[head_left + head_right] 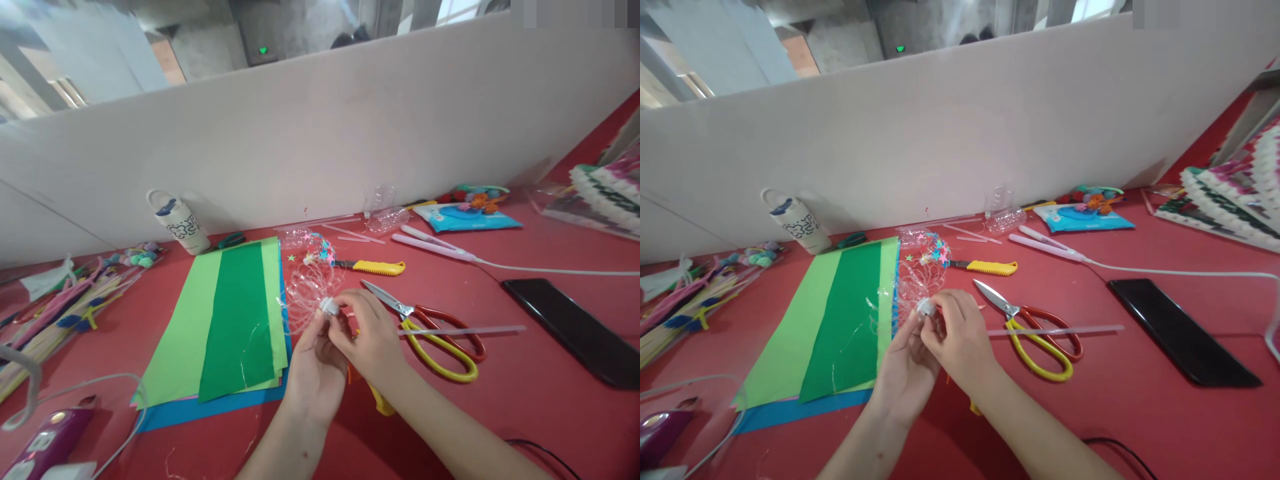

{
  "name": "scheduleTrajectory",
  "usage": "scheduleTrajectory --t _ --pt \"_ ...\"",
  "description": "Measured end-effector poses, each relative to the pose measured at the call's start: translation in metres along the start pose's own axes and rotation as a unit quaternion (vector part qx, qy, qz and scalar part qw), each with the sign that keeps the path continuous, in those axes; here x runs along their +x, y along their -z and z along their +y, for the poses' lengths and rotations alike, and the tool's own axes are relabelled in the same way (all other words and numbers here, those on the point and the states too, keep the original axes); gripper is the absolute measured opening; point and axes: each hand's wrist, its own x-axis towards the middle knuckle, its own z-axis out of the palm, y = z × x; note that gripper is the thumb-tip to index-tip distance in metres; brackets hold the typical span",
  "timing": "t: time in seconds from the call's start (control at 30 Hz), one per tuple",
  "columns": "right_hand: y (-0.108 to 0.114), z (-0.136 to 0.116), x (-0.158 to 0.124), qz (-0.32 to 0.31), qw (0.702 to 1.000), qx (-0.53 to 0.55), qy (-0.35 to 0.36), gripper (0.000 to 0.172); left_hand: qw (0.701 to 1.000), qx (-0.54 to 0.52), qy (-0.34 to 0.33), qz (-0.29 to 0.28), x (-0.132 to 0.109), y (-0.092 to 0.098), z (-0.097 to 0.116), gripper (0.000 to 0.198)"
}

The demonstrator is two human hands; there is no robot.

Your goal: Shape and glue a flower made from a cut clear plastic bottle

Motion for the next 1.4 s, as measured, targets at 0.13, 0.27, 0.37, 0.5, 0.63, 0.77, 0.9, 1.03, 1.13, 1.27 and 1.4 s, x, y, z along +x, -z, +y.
scheduleTrajectory --t 0.13,0.27,0.37,0.5,0.63,0.77,0.9,1.03,1.13,1.27,1.4 --pt "0.003 -0.003 0.013 0.009 1.0 -0.007 0.016 0.02 1.0 0.003 -0.011 -0.008 -0.005 -0.017 0.006 0.022" --pt "0.005 -0.006 0.037 0.02 0.999 0.005 0.039 0.02 1.0 -0.004 -0.021 0.006 -0.01 -0.043 0.015 0.024" --pt "0.006 -0.01 0.057 0.037 0.998 0.012 0.056 0.02 0.999 -0.005 -0.031 0.007 -0.011 -0.06 0.021 0.019" --pt "0.007 -0.013 0.067 0.052 0.997 0.014 0.051 0.02 0.999 -0.009 -0.036 -0.009 -0.01 -0.069 0.024 0.016" --pt "0.006 -0.012 0.064 0.036 0.999 0.013 0.025 0.018 1.0 -0.013 -0.028 0.003 -0.008 -0.066 0.025 0.015" --pt "0.003 -0.01 0.063 0.013 1.0 0.017 0.023 0.018 1.0 -0.007 -0.023 0.014 -0.005 -0.063 0.027 0.017" --pt "0.002 -0.007 0.063 -0.008 1.0 0.017 0.022 0.017 0.999 -0.004 -0.031 0.03 -0.002 -0.061 0.028 0.016" --pt "0.001 -0.002 0.061 -0.025 0.999 0.019 0.018 0.017 0.999 -0.006 -0.025 0.036 0.002 -0.059 0.027 0.016" --pt "0.001 -0.001 0.06 -0.029 0.999 0.02 0.018 0.018 0.999 -0.005 -0.023 0.038 0.003 -0.057 0.026 0.016" --pt "0.002 -0.003 0.061 -0.027 0.999 0.015 0.019 0.019 0.999 -0.004 -0.028 0.021 0.003 -0.057 0.026 0.019" --pt "0.002 -0.004 0.061 -0.023 0.999 0.021 0.013 0.019 0.999 -0.003 -0.031 0.015 0.003 -0.057 0.025 0.02"
